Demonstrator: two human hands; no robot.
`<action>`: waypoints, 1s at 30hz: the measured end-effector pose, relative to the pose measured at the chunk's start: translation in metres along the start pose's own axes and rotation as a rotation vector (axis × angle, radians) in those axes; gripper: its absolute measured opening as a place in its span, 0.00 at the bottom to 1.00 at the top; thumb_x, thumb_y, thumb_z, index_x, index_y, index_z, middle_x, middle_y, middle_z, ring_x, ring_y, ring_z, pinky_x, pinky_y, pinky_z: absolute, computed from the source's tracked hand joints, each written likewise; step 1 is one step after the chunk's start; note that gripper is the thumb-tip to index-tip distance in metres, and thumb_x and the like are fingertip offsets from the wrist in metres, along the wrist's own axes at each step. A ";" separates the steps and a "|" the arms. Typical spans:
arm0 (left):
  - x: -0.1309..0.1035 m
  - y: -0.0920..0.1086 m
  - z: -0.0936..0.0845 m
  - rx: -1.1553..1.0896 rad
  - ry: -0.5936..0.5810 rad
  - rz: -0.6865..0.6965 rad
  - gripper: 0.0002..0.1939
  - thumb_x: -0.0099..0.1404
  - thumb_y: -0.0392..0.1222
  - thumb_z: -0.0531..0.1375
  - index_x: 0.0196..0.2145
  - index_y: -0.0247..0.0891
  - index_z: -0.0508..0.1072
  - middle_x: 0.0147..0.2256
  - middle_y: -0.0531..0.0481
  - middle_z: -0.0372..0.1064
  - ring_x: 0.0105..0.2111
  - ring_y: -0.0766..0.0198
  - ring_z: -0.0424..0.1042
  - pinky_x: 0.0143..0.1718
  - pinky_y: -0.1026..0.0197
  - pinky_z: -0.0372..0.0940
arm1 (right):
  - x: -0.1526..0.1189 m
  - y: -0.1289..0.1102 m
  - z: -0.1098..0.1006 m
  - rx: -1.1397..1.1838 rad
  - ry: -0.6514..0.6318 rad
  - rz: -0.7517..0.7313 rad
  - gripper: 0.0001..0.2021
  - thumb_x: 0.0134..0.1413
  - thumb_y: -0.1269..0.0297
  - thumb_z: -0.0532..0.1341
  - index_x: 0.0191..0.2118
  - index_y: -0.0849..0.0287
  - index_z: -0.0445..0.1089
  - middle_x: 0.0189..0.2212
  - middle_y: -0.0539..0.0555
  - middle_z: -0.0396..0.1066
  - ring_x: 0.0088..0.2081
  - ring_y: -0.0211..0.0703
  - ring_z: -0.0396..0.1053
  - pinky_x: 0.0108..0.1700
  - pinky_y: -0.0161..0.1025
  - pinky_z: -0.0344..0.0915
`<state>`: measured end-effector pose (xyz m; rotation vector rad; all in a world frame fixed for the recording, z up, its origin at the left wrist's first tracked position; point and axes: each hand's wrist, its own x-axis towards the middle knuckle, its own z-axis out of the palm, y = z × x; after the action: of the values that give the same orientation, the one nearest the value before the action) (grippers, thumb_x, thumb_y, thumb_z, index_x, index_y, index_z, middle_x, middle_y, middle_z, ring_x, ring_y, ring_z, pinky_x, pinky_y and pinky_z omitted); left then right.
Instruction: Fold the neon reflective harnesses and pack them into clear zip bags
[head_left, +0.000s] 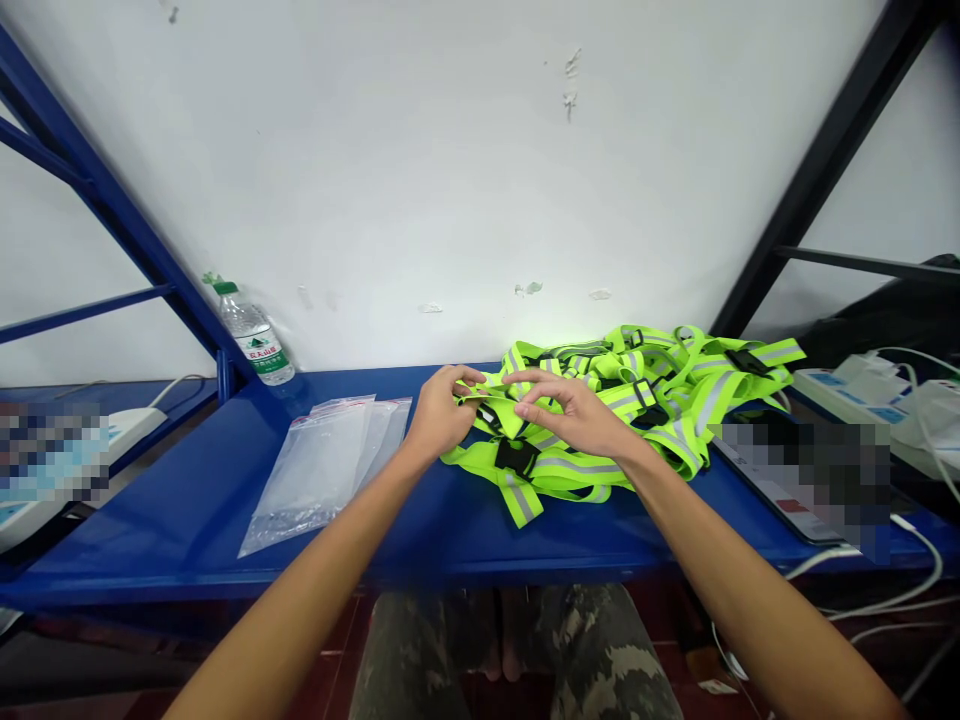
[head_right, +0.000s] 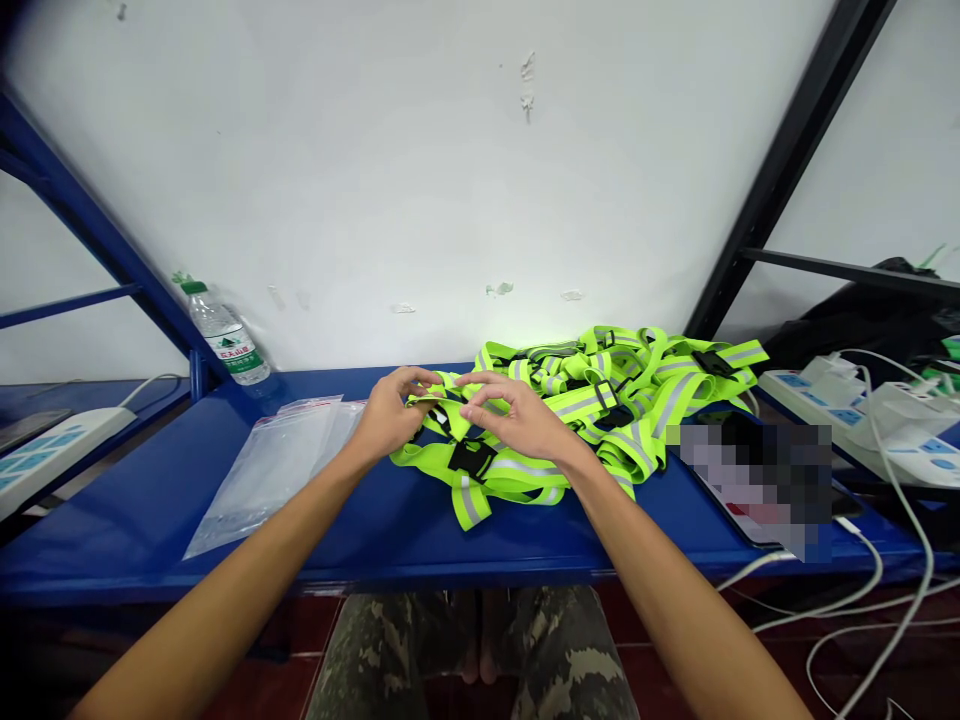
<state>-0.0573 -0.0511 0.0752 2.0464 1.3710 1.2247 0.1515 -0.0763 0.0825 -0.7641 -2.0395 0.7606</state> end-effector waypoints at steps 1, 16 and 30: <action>0.002 -0.002 0.002 -0.025 0.009 -0.022 0.10 0.57 0.35 0.59 0.37 0.36 0.76 0.37 0.46 0.74 0.36 0.60 0.71 0.39 0.60 0.65 | -0.001 -0.002 0.000 0.010 -0.056 -0.006 0.09 0.59 0.59 0.60 0.31 0.56 0.74 0.53 0.56 0.69 0.57 0.49 0.64 0.58 0.50 0.58; 0.003 0.001 -0.001 -0.406 -0.037 -0.113 0.21 0.64 0.55 0.54 0.40 0.35 0.77 0.36 0.48 0.75 0.36 0.60 0.71 0.39 0.62 0.63 | 0.011 0.021 0.006 0.272 0.008 0.204 0.12 0.47 0.62 0.67 0.37 0.60 0.70 0.25 0.48 0.69 0.31 0.39 0.68 0.40 0.40 0.64; 0.014 0.001 -0.046 -0.027 -0.620 0.048 0.31 0.55 0.47 0.66 0.56 0.37 0.68 0.43 0.45 0.73 0.41 0.55 0.72 0.40 0.57 0.67 | 0.015 0.025 -0.026 0.528 0.456 0.138 0.18 0.36 0.60 0.74 0.32 0.57 0.68 0.32 0.50 0.75 0.36 0.40 0.73 0.41 0.40 0.69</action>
<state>-0.0929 -0.0459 0.1066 2.1857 1.0007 0.5335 0.1718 -0.0431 0.0837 -0.6922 -1.3087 1.0380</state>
